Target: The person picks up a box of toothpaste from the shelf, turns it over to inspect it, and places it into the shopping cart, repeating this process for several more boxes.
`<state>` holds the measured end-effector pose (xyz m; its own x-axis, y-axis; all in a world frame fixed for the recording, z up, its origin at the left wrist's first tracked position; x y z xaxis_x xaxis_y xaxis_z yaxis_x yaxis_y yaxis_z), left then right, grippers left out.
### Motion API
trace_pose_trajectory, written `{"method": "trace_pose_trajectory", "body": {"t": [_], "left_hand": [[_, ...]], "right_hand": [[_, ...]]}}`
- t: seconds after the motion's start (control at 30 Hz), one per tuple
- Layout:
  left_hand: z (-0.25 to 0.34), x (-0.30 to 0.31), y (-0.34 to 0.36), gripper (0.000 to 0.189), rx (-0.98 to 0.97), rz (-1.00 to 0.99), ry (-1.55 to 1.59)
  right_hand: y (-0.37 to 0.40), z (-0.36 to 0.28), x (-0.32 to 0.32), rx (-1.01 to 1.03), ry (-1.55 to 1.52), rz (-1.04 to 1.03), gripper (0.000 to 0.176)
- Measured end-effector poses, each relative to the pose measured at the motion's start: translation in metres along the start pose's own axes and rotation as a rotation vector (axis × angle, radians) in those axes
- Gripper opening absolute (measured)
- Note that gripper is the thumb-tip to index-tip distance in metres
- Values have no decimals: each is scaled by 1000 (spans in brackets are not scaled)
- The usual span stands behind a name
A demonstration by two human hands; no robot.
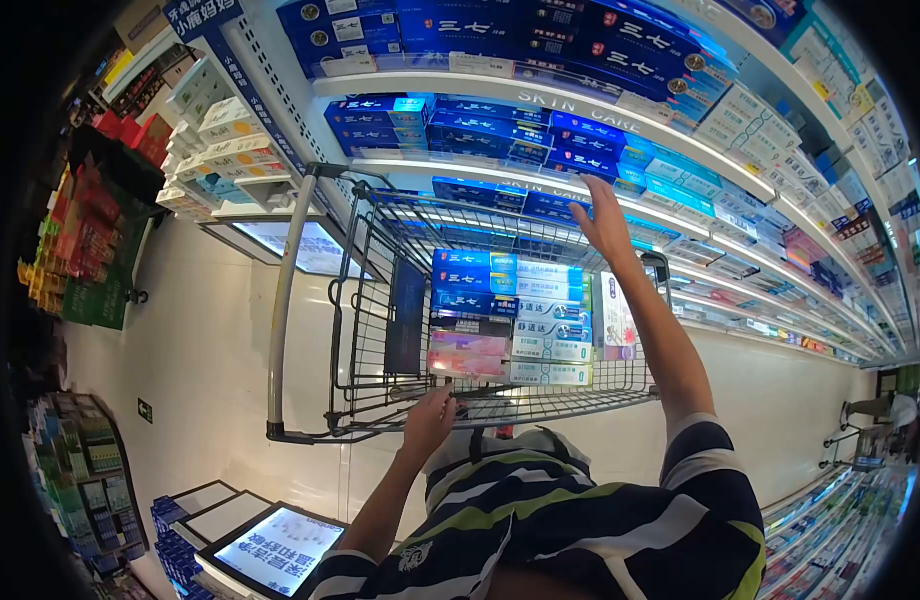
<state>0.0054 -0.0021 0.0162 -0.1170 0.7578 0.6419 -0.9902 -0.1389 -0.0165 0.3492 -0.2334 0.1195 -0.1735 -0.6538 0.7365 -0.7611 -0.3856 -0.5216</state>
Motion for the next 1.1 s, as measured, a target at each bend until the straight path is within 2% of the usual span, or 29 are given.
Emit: {"method": "trace_pose_trajectory", "body": {"t": [0.07,0.3,0.37,0.7,0.97,1.1], "left_hand": [[1,2,-1,25,66,-102,-25],[0,7,-3,27,93,-166,55],[-1,8,-4,26,155,-219,74],[-9,5,-2,27,77,-218,108],[-8,1,1,27,28,-161,49],[-2,5,-1,28,85,-193,70]], "right_hand": [[-32,3,-18,28,42,-13,51],[-100,16,-63,62,229,-51,57],[-107,17,-69,55,245,-68,58],[-120,21,-78,-60,306,-191,60],[-134,26,-76,-114,157,-424,52],[-126,18,-67,-187,127,-434,50]]}}
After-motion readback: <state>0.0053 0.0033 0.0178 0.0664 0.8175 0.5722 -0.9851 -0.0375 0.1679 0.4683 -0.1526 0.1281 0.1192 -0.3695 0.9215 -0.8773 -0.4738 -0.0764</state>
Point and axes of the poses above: each hand's wrist, its own y-axis away from the middle knuckle, its own x-axis out of the back of the hand, z = x × y, the point moved 1 cm from there along -y, towards the middle knuckle, and after that the axes turned 1 degree about z, right-handed, at the moved point
